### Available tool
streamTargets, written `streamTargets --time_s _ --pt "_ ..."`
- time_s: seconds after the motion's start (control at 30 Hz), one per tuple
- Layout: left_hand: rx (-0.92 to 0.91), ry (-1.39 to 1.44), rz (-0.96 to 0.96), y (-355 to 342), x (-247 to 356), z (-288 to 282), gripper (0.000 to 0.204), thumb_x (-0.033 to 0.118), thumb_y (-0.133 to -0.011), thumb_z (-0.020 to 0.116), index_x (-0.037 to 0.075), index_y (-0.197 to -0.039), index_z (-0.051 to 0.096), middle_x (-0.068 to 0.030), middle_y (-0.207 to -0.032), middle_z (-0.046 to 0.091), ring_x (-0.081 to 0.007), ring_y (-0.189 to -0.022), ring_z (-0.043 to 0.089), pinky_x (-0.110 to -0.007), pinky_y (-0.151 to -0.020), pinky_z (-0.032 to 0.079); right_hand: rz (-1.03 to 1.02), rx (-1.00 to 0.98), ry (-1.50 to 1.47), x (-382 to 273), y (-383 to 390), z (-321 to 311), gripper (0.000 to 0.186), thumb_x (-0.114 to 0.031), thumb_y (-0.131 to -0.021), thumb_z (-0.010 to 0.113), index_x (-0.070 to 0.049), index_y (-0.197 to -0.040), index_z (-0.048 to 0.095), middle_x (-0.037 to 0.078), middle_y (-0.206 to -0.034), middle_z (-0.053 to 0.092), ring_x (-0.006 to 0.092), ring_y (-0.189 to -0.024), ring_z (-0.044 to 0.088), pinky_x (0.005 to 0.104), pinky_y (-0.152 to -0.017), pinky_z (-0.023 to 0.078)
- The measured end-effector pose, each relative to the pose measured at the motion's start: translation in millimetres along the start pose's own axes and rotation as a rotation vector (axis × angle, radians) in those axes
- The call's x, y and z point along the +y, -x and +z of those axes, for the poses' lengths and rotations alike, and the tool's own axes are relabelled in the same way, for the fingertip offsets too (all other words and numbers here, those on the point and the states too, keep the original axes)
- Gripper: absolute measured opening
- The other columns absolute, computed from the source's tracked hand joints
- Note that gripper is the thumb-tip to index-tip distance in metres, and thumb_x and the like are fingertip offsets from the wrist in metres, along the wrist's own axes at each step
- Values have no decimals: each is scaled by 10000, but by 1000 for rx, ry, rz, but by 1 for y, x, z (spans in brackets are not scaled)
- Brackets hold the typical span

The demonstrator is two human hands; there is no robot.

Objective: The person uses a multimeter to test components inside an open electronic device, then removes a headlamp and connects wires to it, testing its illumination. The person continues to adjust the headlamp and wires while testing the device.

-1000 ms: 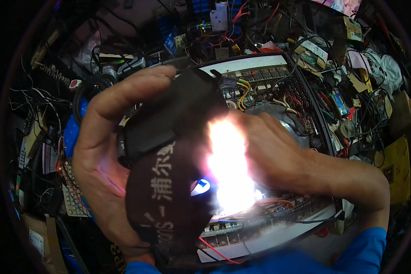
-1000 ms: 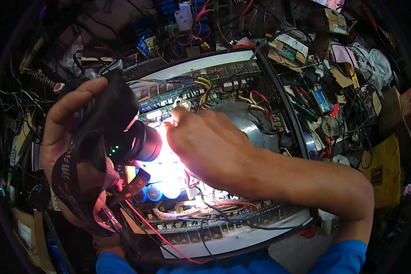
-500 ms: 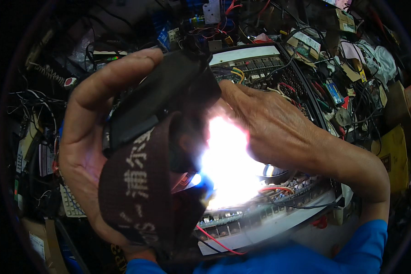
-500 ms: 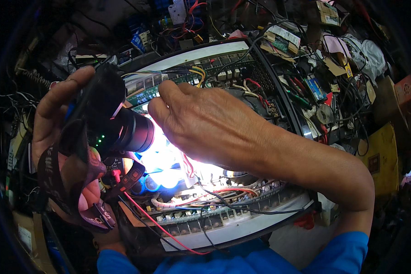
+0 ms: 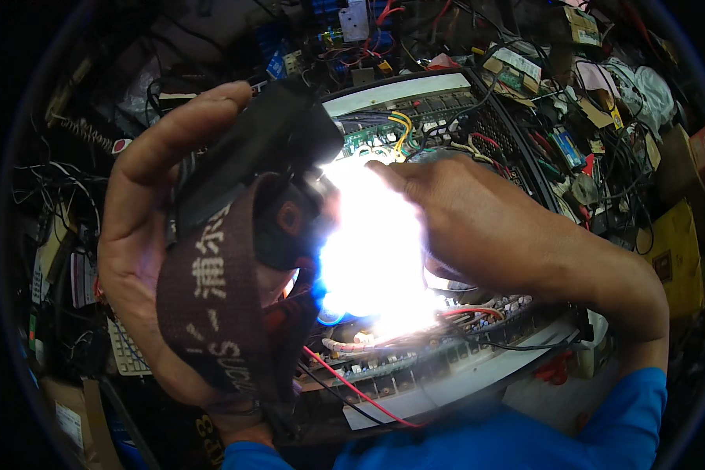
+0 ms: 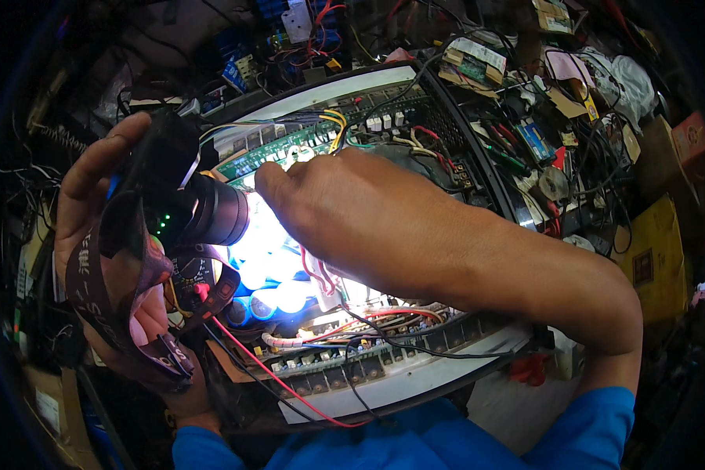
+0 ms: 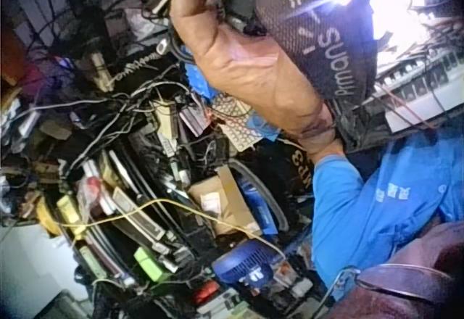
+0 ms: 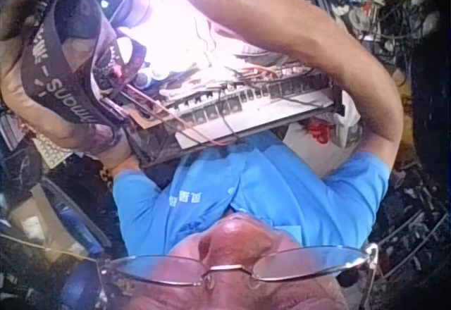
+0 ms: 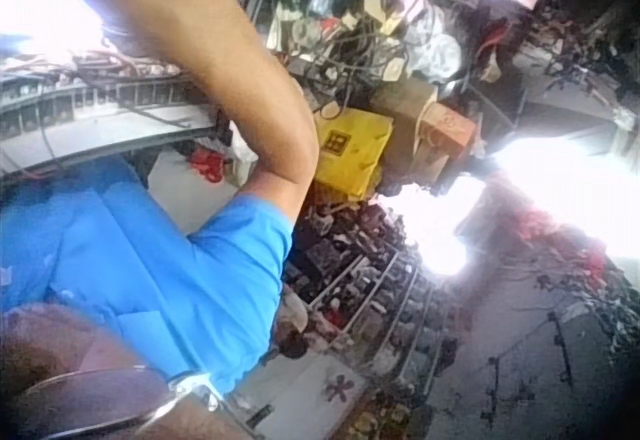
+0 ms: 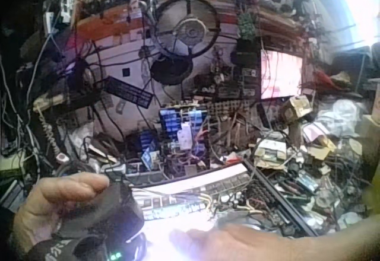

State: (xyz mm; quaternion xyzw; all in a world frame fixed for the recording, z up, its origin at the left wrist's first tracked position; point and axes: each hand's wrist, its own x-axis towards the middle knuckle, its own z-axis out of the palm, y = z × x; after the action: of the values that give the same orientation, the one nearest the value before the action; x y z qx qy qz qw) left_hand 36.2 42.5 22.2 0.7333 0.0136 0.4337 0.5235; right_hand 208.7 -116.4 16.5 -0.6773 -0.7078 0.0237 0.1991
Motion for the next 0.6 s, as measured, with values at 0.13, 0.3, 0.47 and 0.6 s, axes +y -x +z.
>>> streamTargets --time_s 0.13,0.3,0.47,0.6 --pt "4 15 -37 -1 5 -1 858 131 -737 916 -3 -1500 547 -246 -1575 545 -366 -1320 680 -477 -1046 654 15 -23 -42 1 6 -10 214 -48 -933 644 102 -1083 611 269 -854 697 475 -844 739 513 -761 609" --pt "12 27 -49 1 6 1 856 130 -747 917 8 -1508 546 -255 -1583 534 -367 -1343 664 -477 -1063 643 -3 35 -152 1 11 1 136 -69 -951 635 47 -1016 606 219 -934 651 446 -941 670 511 -859 556" --pt "23 38 -89 3 10 -4 854 129 -757 919 19 -1516 544 -263 -1591 523 -368 -1367 649 -476 -1080 632 -123 50 -217 8 4 4 196 -21 -931 662 24 -1111 598 198 -1065 624 402 -1040 618 475 -931 528" --pt "28 10 -85 4 16 -6 849 117 -757 918 26 -1516 547 -268 -1594 518 -370 -1378 643 -481 -1091 625 43 -26 -355 5 -4 10 237 -54 -949 692 11 -1164 615 201 -1094 640 409 -1060 620 478 -944 524"
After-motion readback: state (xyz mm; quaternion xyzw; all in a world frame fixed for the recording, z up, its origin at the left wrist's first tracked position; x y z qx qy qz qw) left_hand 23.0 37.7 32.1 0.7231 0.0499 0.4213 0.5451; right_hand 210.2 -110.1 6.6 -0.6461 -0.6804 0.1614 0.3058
